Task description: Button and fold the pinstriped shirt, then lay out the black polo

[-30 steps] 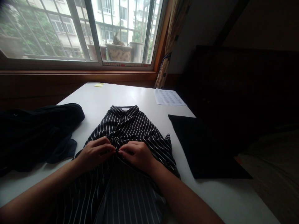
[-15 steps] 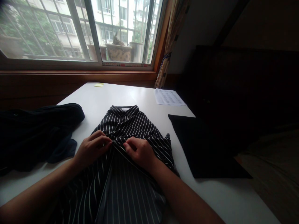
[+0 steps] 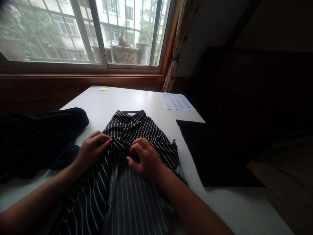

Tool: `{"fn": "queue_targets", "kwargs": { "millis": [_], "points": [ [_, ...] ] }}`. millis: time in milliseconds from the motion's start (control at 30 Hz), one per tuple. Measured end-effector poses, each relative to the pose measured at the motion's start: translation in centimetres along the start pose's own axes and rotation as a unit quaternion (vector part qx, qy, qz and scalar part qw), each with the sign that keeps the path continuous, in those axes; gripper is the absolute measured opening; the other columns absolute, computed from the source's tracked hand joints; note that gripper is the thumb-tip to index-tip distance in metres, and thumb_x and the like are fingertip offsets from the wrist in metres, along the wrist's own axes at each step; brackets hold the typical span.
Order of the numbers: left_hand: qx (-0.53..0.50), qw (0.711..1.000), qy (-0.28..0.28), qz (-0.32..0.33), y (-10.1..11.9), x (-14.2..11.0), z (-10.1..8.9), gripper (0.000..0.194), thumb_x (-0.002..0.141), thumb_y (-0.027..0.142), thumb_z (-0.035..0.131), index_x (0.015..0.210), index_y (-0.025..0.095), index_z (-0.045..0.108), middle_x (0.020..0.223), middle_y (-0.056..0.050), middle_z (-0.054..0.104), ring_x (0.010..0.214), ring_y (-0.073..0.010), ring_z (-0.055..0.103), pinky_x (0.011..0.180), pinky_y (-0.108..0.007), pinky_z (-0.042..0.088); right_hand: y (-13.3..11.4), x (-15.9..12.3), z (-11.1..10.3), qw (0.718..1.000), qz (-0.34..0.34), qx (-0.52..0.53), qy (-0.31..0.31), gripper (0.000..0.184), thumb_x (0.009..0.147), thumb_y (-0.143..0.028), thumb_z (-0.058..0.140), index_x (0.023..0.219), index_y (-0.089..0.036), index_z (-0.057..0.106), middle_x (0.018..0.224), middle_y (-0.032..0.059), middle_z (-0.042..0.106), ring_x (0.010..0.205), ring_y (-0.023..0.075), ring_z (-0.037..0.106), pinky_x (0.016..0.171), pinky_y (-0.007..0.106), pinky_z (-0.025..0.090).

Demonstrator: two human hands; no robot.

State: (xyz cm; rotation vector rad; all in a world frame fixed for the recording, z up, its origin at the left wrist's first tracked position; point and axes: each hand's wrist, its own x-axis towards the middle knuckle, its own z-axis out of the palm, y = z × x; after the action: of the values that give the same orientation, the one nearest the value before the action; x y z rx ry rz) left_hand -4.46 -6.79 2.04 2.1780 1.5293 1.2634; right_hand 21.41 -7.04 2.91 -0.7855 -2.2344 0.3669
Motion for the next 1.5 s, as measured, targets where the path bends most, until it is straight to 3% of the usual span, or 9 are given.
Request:
{"fn": "queue_targets", "kwargs": {
  "millis": [267,567,800,933,1000,1133,1300,1433,1500],
  "points": [
    [0.006,0.996,-0.082,-0.039,-1.4,0.2,0.5,0.020,0.092,0.038,0.062,0.087,0.021,0.072,0.085,-0.002,0.063,0.072,-0.0147,0.061,0.064,-0.026,0.048,0.6,-0.6,0.6,0.993,0.031,-0.041,-0.111,0.046,0.074,-0.026,0.076,0.106,-0.023,0.043,0.119,0.0106,0.053,0.107,0.0261,0.053,0.094,0.043,0.048],
    [0.021,0.995,-0.095,-0.008,-2.2,0.3,0.7,0.023,0.092,0.040,0.061,0.084,0.021,0.073,0.085,-0.003,0.066,0.072,-0.0159,0.063,0.066,-0.028,0.051,0.5,-0.2,0.2,0.986,0.057,-0.062,-0.142,0.036,0.071,-0.011,0.062,0.099,-0.024,0.044,0.106,0.0055,0.055,0.095,0.0225,0.053,0.085,0.038,0.049],
    [-0.013,0.998,-0.064,-0.006,-0.8,0.3,0.4,0.018,0.094,0.035,0.060,0.091,0.020,0.069,0.089,-0.002,0.060,0.069,-0.0125,0.059,0.059,-0.024,0.049,1.0,-0.1,0.4,0.987,0.060,-0.068,-0.130,0.023,0.078,-0.008,0.058,0.095,-0.022,0.052,0.100,0.0055,0.057,0.095,0.0218,0.054,0.087,0.037,0.049],
    [-0.048,0.995,-0.031,0.086,0.6,0.1,-0.2,0.011,0.094,0.026,0.061,0.100,0.021,0.068,0.099,-0.005,0.059,0.083,-0.0147,0.061,0.072,-0.028,0.053,1.4,-0.1,0.6,0.990,0.058,-0.055,-0.121,0.015,0.084,-0.011,0.060,0.094,-0.020,0.055,0.098,0.0058,0.060,0.094,0.0214,0.056,0.088,0.037,0.049],
    [-0.059,0.983,-0.064,0.163,1.2,-0.1,-0.5,0.009,0.093,0.021,0.063,0.099,0.022,0.068,0.099,-0.005,0.060,0.091,-0.0170,0.060,0.081,-0.031,0.052,1.6,-0.1,0.7,0.990,0.057,-0.046,-0.121,0.011,0.086,-0.012,0.061,0.094,-0.020,0.057,0.098,0.0060,0.061,0.094,0.0209,0.057,0.088,0.037,0.049],
    [-0.047,0.944,-0.226,0.235,1.9,-0.4,-1.1,0.012,0.094,0.021,0.060,0.083,0.020,0.064,0.085,-0.003,0.061,0.078,-0.0146,0.057,0.072,-0.028,0.047,1.8,0.0,0.5,0.991,0.055,-0.024,-0.122,0.002,0.091,-0.018,0.063,0.092,-0.019,0.061,0.097,0.0056,0.062,0.094,0.0198,0.059,0.088,0.035,0.049],
    [0.006,0.923,-0.323,0.207,1.7,-0.1,-1.9,0.018,0.094,0.022,0.057,0.077,0.020,0.060,0.081,-0.001,0.059,0.066,-0.0117,0.055,0.060,-0.025,0.041,1.6,0.2,0.3,0.990,0.059,-0.018,-0.126,0.010,0.096,-0.026,0.059,0.089,-0.019,0.062,0.095,0.0056,0.063,0.092,0.0194,0.059,0.087,0.035,0.049],
    [0.011,0.917,-0.362,0.169,1.3,0.3,-2.8,0.005,0.088,0.017,0.060,0.087,0.021,0.062,0.092,-0.001,0.063,0.075,-0.0135,0.060,0.064,-0.024,0.045,1.4,0.1,0.1,0.988,0.057,-0.026,-0.138,0.004,0.089,-0.022,0.064,0.091,-0.019,0.062,0.098,0.0065,0.062,0.095,0.0211,0.058,0.088,0.036,0.049],
    [0.012,0.913,-0.379,0.150,1.1,0.3,-3.0,0.009,0.085,0.016,0.064,0.092,0.022,0.063,0.098,-0.001,0.063,0.081,-0.0151,0.062,0.070,-0.024,0.047,1.3,0.1,-0.1,0.987,0.056,-0.028,-0.146,0.010,0.085,-0.023,0.068,0.093,-0.020,0.062,0.100,0.0070,0.062,0.097,0.0224,0.057,0.090,0.038,0.049]
  ]
}}
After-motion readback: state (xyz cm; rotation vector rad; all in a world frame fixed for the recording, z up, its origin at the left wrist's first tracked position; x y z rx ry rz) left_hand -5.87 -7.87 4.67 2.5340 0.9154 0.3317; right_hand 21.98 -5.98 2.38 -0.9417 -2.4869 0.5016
